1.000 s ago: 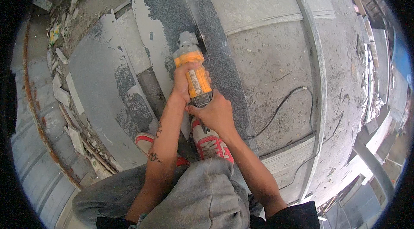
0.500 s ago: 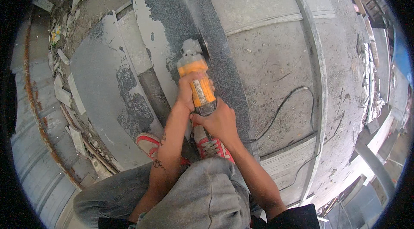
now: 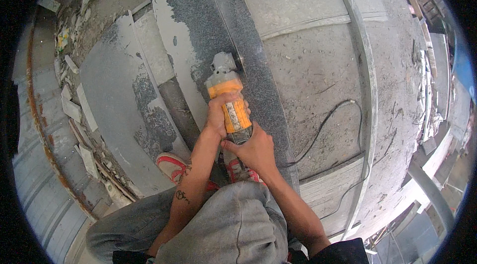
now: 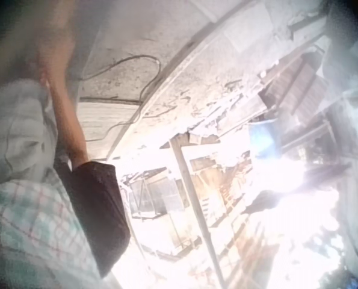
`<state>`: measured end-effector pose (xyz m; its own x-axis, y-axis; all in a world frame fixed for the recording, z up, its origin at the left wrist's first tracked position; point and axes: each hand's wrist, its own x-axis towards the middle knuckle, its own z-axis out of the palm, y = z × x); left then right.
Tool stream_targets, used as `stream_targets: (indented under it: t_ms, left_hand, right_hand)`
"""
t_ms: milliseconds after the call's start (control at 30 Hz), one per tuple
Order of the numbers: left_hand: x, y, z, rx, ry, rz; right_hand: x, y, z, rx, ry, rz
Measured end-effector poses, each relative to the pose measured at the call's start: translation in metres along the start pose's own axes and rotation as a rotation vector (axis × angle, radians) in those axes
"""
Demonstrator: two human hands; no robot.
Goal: The person uses an angle grinder to grind a dark strip on a tiled floor. They hold the tool with both hands and move it back and forth along the seam, generating dust.
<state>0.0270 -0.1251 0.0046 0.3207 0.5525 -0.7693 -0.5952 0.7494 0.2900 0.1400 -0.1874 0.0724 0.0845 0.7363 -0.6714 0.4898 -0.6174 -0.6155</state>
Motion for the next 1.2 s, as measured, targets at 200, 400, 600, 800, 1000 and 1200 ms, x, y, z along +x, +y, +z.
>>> stream_targets:
  t_ms: [200,400,600,800,1000,1200]
  left_hand:
    - [0.019,0.025,0.004,0.039,-0.012,0.040]
    - [0.016,0.018,0.002,0.047,0.016,0.026]
    - [0.000,-0.001,-0.003,0.018,-0.010,0.007]
    - [-0.004,-0.003,-0.002,0.062,-0.004,0.009]
    - [0.001,0.000,-0.001,0.024,-0.007,0.005]
    - [0.024,0.022,-0.003,0.002,-0.056,0.024]
  right_hand:
    - [0.023,-0.018,-0.002,-0.019,0.002,-0.013]
    - [0.020,-0.012,-0.002,-0.044,-0.003,0.006]
    - [-0.002,0.000,0.000,0.017,-0.001,0.004]
    - [-0.007,0.002,0.000,0.000,0.012,0.002]
    - [0.000,0.000,-0.001,-0.028,-0.008,0.028]
    - [0.023,-0.024,-0.005,-0.074,-0.042,0.070]
